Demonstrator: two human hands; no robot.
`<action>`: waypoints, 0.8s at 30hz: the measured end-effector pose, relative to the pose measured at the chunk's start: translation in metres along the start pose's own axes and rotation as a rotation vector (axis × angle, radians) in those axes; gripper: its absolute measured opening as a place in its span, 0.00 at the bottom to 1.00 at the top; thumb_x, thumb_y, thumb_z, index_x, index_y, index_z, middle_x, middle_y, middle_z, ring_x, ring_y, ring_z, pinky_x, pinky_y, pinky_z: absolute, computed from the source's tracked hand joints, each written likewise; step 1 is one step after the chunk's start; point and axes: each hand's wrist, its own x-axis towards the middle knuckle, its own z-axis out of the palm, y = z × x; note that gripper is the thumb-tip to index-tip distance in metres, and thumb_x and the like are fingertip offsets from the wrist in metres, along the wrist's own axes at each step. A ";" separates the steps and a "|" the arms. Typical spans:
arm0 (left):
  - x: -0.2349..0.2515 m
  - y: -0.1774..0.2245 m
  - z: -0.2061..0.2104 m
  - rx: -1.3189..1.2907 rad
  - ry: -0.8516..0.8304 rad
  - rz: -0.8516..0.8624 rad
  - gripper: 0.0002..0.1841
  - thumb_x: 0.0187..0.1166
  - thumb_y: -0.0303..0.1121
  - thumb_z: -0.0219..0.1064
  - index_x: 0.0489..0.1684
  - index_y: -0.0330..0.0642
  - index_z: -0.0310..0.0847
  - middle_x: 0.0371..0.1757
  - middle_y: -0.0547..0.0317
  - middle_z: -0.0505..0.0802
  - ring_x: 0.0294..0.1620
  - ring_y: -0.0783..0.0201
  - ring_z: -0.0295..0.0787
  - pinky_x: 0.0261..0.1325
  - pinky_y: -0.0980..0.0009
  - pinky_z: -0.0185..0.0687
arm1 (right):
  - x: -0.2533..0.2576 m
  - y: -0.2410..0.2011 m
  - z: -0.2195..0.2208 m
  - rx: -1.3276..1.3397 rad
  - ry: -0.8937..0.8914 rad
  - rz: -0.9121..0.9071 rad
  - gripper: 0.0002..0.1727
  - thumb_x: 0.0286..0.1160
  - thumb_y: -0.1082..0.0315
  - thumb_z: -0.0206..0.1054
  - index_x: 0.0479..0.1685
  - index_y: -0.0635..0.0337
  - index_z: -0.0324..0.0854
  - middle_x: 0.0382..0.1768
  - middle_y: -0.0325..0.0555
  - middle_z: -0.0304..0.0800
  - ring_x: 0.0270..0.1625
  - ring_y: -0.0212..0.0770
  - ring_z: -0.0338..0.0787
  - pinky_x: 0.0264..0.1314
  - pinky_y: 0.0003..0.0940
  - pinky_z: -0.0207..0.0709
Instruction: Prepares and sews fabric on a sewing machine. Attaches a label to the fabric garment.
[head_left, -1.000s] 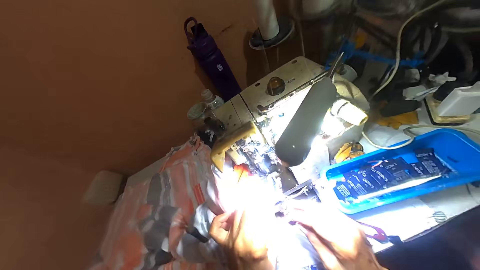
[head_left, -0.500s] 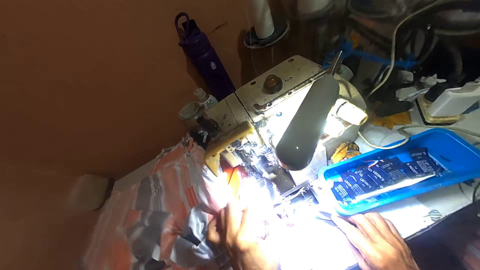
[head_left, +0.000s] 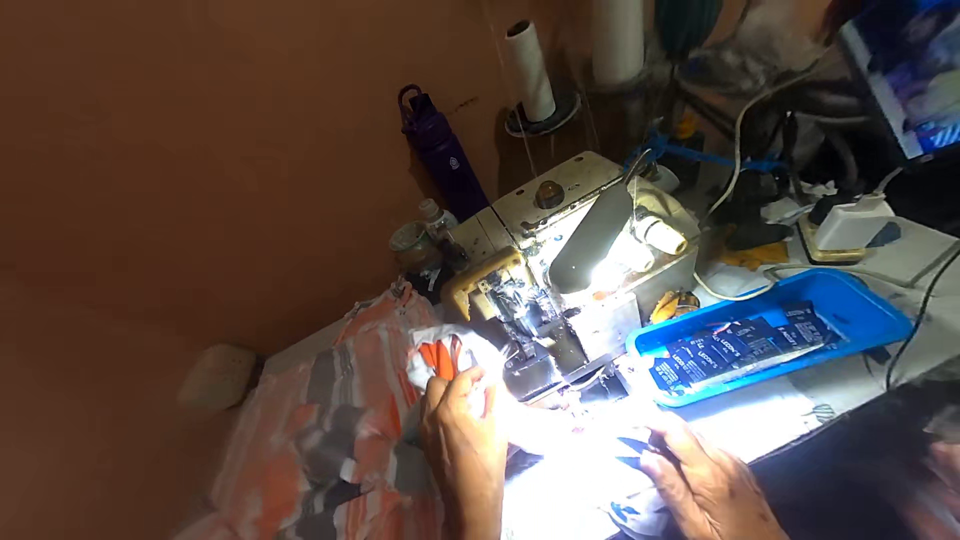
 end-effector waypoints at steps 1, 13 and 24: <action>-0.008 0.003 -0.007 0.023 0.021 0.013 0.09 0.64 0.28 0.72 0.34 0.31 0.93 0.30 0.44 0.87 0.33 0.51 0.84 0.39 0.56 0.77 | 0.005 -0.004 0.000 0.020 -0.027 -0.005 0.27 0.88 0.48 0.51 0.53 0.63 0.88 0.38 0.51 0.92 0.36 0.42 0.90 0.36 0.34 0.81; -0.026 0.017 -0.026 -0.020 0.090 0.168 0.07 0.59 0.30 0.71 0.24 0.34 0.92 0.29 0.50 0.90 0.30 0.61 0.86 0.36 0.68 0.78 | 0.096 -0.038 0.061 -0.298 -0.041 -0.190 0.11 0.78 0.65 0.63 0.46 0.59 0.90 0.37 0.51 0.89 0.39 0.55 0.92 0.29 0.46 0.80; -0.040 -0.010 -0.070 -0.266 -0.178 0.369 0.08 0.73 0.38 0.65 0.34 0.46 0.87 0.37 0.60 0.92 0.51 0.69 0.84 0.65 0.66 0.63 | 0.081 -0.022 0.022 0.654 -0.367 -0.341 0.26 0.75 0.59 0.72 0.69 0.67 0.82 0.48 0.50 0.88 0.50 0.27 0.84 0.55 0.18 0.77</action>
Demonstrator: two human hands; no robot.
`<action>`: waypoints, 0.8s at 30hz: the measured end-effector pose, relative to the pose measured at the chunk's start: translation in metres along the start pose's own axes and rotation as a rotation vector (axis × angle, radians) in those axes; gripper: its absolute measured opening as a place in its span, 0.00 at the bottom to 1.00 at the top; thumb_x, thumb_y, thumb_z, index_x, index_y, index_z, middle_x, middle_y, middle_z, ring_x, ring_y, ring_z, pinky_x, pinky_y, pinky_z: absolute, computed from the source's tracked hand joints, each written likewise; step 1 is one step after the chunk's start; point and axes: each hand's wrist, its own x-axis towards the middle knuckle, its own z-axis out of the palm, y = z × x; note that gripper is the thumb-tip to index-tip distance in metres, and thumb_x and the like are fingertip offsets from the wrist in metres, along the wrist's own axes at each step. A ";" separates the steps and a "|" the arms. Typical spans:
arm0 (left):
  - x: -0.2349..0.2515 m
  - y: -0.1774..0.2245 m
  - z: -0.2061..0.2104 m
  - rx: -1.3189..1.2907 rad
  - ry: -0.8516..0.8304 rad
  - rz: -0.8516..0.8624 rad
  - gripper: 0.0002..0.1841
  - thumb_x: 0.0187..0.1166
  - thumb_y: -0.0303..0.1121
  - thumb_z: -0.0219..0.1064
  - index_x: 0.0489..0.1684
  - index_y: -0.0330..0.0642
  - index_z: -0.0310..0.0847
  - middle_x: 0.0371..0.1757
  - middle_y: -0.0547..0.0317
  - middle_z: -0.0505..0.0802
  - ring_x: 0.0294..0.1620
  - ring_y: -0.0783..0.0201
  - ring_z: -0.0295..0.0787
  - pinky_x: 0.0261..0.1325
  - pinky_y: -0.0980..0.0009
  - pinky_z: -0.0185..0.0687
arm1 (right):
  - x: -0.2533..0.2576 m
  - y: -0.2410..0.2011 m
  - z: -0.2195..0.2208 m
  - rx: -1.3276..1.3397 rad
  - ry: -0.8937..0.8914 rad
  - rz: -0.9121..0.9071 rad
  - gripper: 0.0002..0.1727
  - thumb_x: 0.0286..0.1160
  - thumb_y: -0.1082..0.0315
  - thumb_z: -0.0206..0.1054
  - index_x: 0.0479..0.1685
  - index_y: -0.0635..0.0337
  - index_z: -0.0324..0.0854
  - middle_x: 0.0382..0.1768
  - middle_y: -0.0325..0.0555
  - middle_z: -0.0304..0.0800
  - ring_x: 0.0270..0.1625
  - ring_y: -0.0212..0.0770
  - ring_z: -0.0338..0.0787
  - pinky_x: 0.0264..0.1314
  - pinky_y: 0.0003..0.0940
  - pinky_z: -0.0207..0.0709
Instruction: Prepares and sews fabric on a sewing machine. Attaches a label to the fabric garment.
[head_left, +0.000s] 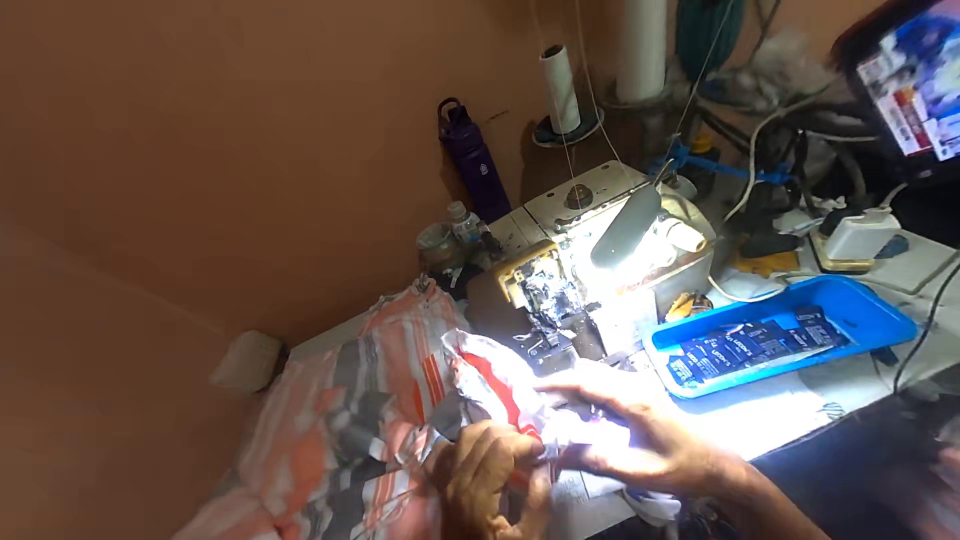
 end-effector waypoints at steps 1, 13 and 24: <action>-0.001 -0.001 -0.004 -0.010 -0.005 0.029 0.08 0.75 0.39 0.65 0.35 0.47 0.86 0.38 0.60 0.92 0.52 0.69 0.83 0.68 0.66 0.60 | 0.001 -0.002 0.002 0.012 -0.063 -0.051 0.24 0.74 0.61 0.72 0.64 0.69 0.85 0.43 0.52 0.87 0.46 0.30 0.83 0.51 0.19 0.74; 0.032 -0.039 -0.097 0.465 -0.421 0.175 0.23 0.65 0.59 0.67 0.23 0.47 0.91 0.41 0.53 0.95 0.62 0.37 0.86 0.65 0.20 0.54 | -0.030 -0.038 -0.026 -0.153 -0.133 -0.182 0.09 0.77 0.65 0.63 0.36 0.62 0.82 0.52 0.50 0.90 0.60 0.33 0.87 0.63 0.18 0.76; 0.039 -0.043 -0.075 -0.745 -0.177 -0.386 0.09 0.83 0.53 0.62 0.33 0.72 0.85 0.30 0.90 0.86 0.31 0.90 0.82 0.36 0.90 0.80 | -0.056 -0.017 0.004 0.246 0.103 0.196 0.08 0.77 0.71 0.66 0.38 0.69 0.83 0.30 0.35 0.85 0.36 0.09 0.78 0.42 0.05 0.71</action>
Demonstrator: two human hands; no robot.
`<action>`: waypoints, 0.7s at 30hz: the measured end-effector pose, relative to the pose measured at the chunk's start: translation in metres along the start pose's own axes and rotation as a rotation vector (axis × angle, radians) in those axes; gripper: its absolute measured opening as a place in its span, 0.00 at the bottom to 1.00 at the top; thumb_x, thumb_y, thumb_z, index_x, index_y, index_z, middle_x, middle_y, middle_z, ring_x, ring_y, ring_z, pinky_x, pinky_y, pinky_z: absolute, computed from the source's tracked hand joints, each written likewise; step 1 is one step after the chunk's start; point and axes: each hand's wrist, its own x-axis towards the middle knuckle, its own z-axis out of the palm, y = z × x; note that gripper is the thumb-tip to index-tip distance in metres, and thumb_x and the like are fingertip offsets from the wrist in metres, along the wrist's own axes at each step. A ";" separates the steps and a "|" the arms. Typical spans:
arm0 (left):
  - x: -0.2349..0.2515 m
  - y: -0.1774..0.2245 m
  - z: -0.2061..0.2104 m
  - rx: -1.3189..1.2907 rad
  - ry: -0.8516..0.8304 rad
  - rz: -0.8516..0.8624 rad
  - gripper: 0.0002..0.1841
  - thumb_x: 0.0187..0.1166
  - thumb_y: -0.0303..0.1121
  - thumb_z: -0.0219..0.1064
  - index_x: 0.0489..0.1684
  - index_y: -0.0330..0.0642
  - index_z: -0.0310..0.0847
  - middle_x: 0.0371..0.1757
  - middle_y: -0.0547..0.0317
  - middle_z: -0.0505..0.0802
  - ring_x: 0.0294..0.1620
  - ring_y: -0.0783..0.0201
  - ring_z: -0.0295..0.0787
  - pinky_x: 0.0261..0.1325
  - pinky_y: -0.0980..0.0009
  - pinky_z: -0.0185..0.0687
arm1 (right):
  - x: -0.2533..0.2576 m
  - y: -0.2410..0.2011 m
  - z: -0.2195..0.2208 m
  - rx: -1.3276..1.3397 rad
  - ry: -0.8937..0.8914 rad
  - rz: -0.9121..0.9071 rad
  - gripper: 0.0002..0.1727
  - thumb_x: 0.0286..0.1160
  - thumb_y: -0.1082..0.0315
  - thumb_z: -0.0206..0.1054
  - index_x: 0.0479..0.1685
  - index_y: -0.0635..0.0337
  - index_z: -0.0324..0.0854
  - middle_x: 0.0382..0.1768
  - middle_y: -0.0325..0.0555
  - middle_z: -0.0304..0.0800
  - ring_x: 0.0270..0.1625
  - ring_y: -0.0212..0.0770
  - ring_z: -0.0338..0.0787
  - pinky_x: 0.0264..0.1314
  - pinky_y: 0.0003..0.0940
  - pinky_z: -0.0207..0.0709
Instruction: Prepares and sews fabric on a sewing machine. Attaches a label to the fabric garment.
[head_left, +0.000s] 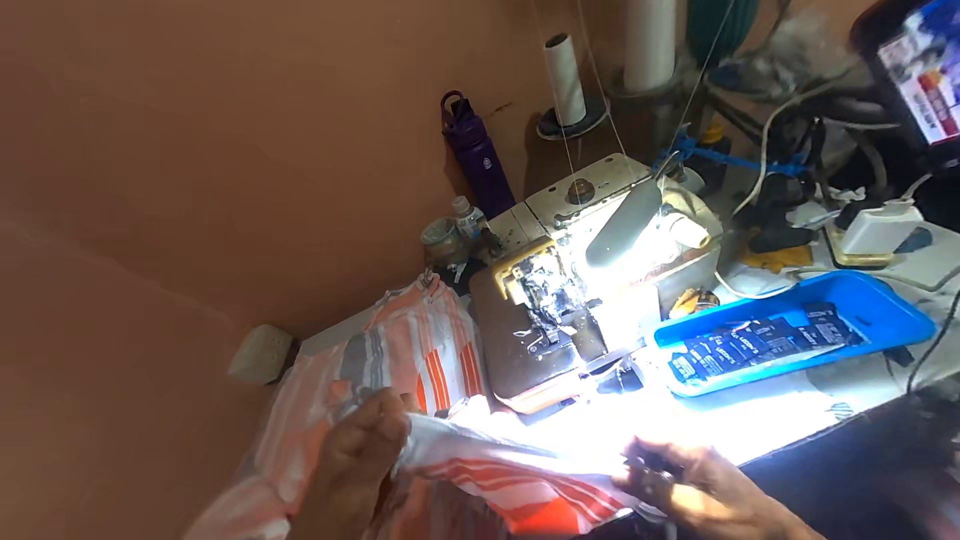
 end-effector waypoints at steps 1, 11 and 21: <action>0.004 -0.001 0.006 0.015 0.074 -0.028 0.10 0.85 0.49 0.62 0.31 0.70 0.83 0.27 0.90 0.85 0.26 0.90 0.80 0.30 0.91 0.78 | -0.002 0.003 0.000 0.035 0.020 0.058 0.07 0.77 0.71 0.66 0.38 0.67 0.84 0.31 0.32 0.86 0.38 0.08 0.80 0.44 0.05 0.73; 0.054 -0.037 0.015 0.153 0.121 -0.036 0.07 0.77 0.33 0.68 0.30 0.59 0.83 0.26 0.85 0.89 0.27 0.87 0.84 0.32 0.88 0.82 | -0.011 0.026 0.002 0.122 0.197 0.206 0.07 0.77 0.71 0.66 0.41 0.65 0.87 0.35 0.29 0.89 0.40 0.10 0.83 0.46 0.09 0.78; 0.056 -0.049 0.009 0.180 0.076 -0.080 0.05 0.69 0.39 0.77 0.33 0.60 0.85 0.28 0.85 0.91 0.28 0.86 0.87 0.33 0.87 0.84 | -0.017 0.037 -0.012 0.165 0.148 0.208 0.07 0.78 0.72 0.64 0.43 0.66 0.87 0.38 0.29 0.90 0.44 0.09 0.84 0.50 0.09 0.78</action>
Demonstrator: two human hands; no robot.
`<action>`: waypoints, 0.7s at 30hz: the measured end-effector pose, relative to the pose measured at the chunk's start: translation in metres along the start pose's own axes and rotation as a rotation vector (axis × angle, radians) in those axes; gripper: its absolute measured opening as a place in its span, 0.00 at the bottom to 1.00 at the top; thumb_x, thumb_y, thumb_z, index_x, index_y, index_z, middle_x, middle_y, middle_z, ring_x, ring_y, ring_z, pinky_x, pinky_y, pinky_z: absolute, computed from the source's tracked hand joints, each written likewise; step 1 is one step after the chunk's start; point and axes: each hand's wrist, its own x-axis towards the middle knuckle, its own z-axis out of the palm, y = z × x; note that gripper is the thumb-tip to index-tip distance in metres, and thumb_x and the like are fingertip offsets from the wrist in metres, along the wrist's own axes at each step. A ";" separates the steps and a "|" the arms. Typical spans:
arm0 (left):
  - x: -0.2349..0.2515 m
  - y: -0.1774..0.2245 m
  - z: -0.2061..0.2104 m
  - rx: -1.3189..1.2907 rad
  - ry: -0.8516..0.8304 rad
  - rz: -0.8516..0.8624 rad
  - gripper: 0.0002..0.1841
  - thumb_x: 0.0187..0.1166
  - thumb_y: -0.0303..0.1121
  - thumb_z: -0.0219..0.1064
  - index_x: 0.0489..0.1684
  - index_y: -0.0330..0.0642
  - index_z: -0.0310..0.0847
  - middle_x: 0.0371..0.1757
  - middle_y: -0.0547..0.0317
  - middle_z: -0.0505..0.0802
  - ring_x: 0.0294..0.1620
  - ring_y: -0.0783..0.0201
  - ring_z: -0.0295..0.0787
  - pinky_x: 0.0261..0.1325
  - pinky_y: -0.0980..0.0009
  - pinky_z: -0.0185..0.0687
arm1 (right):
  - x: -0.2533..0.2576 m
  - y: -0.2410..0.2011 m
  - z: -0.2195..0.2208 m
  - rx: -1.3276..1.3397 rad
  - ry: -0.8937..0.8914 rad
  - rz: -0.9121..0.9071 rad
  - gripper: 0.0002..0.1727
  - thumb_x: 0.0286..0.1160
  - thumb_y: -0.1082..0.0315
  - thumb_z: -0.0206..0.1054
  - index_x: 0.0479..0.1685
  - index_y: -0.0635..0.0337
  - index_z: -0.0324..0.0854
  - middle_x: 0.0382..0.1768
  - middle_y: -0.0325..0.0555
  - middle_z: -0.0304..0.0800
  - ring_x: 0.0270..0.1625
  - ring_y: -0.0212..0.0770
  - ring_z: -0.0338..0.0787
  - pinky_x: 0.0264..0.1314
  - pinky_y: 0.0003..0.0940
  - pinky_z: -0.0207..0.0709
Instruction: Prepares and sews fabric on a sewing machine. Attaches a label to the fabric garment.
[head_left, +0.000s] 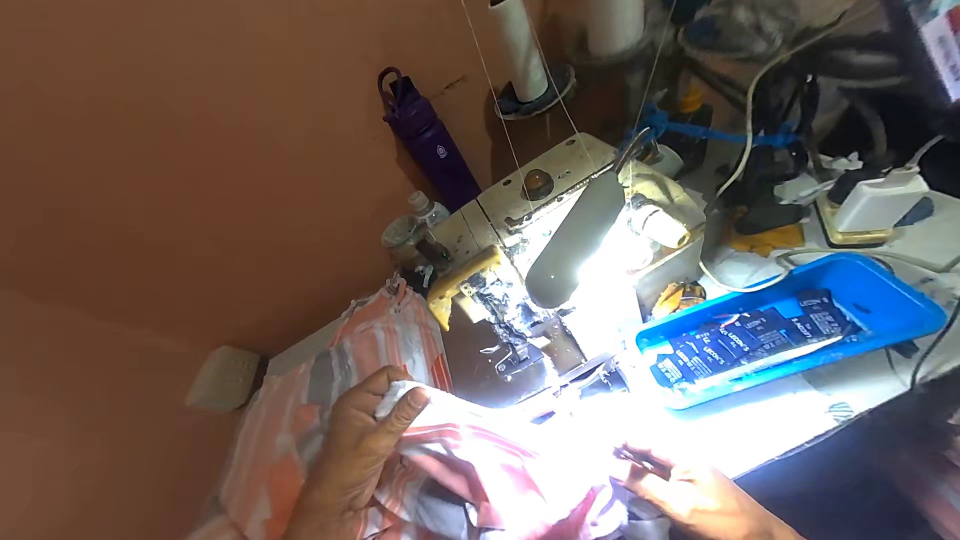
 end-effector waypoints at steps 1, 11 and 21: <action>0.000 0.000 -0.001 0.008 -0.008 0.007 0.05 0.68 0.41 0.78 0.33 0.62 0.86 0.29 0.86 0.91 0.29 0.87 0.87 0.34 0.88 0.84 | 0.000 0.000 0.000 0.002 -0.007 -0.002 0.07 0.78 0.73 0.64 0.44 0.66 0.86 0.39 0.30 0.90 0.44 0.10 0.84 0.51 0.09 0.78; 0.046 -0.006 0.035 0.462 0.099 -0.023 0.10 0.72 0.29 0.75 0.45 0.33 0.86 0.39 0.58 0.91 0.41 0.75 0.85 0.51 0.70 0.82 | 0.003 -0.003 0.029 0.082 0.097 0.143 0.07 0.74 0.80 0.61 0.44 0.72 0.83 0.34 0.31 0.86 0.36 0.11 0.80 0.43 0.09 0.75; 0.074 -0.005 0.081 0.556 0.198 -0.158 0.26 0.61 0.22 0.80 0.61 0.25 0.80 0.55 0.37 0.90 0.60 0.52 0.85 0.68 0.54 0.76 | 0.007 -0.008 0.036 0.046 0.171 0.167 0.06 0.78 0.79 0.58 0.44 0.70 0.80 0.32 0.28 0.84 0.34 0.10 0.78 0.40 0.10 0.73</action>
